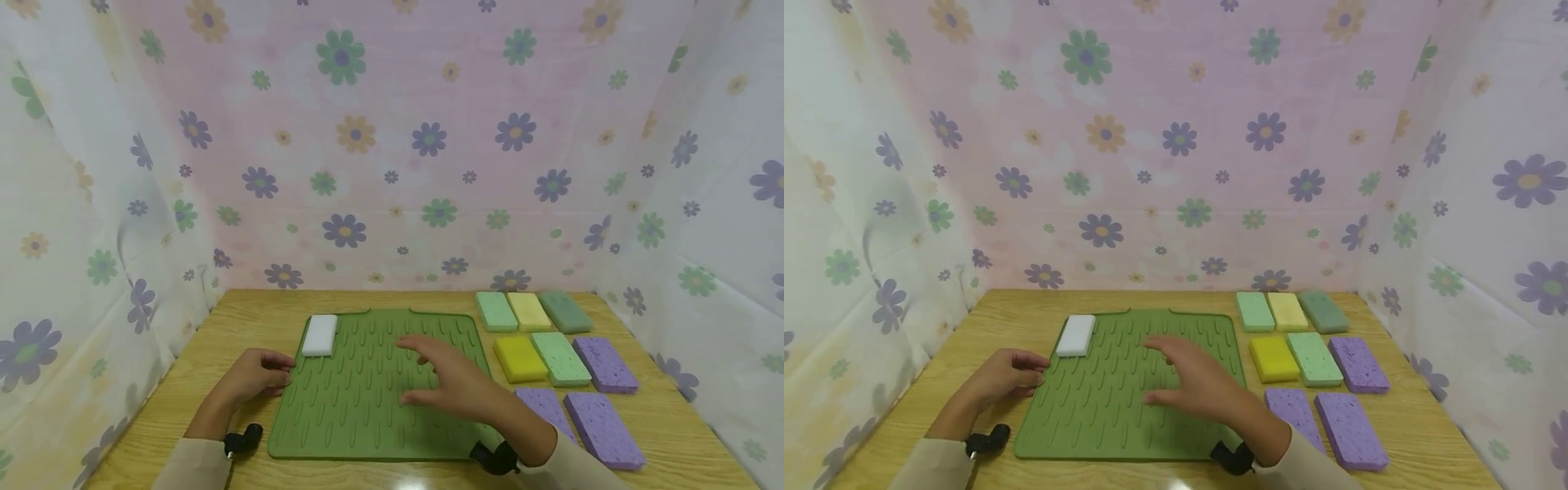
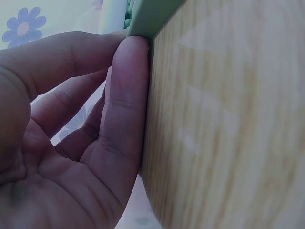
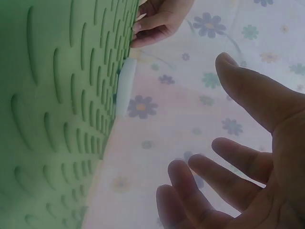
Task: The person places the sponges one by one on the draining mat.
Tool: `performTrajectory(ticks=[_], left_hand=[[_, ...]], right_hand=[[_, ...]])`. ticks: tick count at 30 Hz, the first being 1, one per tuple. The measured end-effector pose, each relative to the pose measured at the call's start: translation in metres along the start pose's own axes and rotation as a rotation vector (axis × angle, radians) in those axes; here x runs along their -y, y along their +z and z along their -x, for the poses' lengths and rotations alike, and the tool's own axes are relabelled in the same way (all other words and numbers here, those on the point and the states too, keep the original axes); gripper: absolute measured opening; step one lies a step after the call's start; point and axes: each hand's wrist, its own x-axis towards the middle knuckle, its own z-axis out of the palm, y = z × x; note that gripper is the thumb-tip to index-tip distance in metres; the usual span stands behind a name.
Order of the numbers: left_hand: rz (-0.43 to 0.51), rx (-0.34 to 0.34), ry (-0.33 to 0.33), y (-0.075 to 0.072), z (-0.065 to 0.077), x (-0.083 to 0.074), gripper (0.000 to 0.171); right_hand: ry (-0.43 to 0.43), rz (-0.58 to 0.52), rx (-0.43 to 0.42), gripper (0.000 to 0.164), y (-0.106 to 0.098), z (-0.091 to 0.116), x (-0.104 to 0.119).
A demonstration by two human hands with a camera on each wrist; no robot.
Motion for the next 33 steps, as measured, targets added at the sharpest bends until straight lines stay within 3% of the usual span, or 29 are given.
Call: performTrajectory(ticks=[11,24,33], left_hand=[[0.001,-0.009,-0.004,0.002,-0.001,0.004,0.037],[0.005,-0.010,-0.010,0.001,-0.002,0.001,0.036],[0.013,0.010,0.007,0.000,0.001,0.001,0.037]], right_hand=[[0.035,-0.008,-0.021,0.084,-0.009,0.017,-0.019],[0.012,0.087,-0.118,0.078,-0.028,0.052,-0.056],[0.025,-0.008,-0.102,0.069,-0.043,0.075,-0.076]])
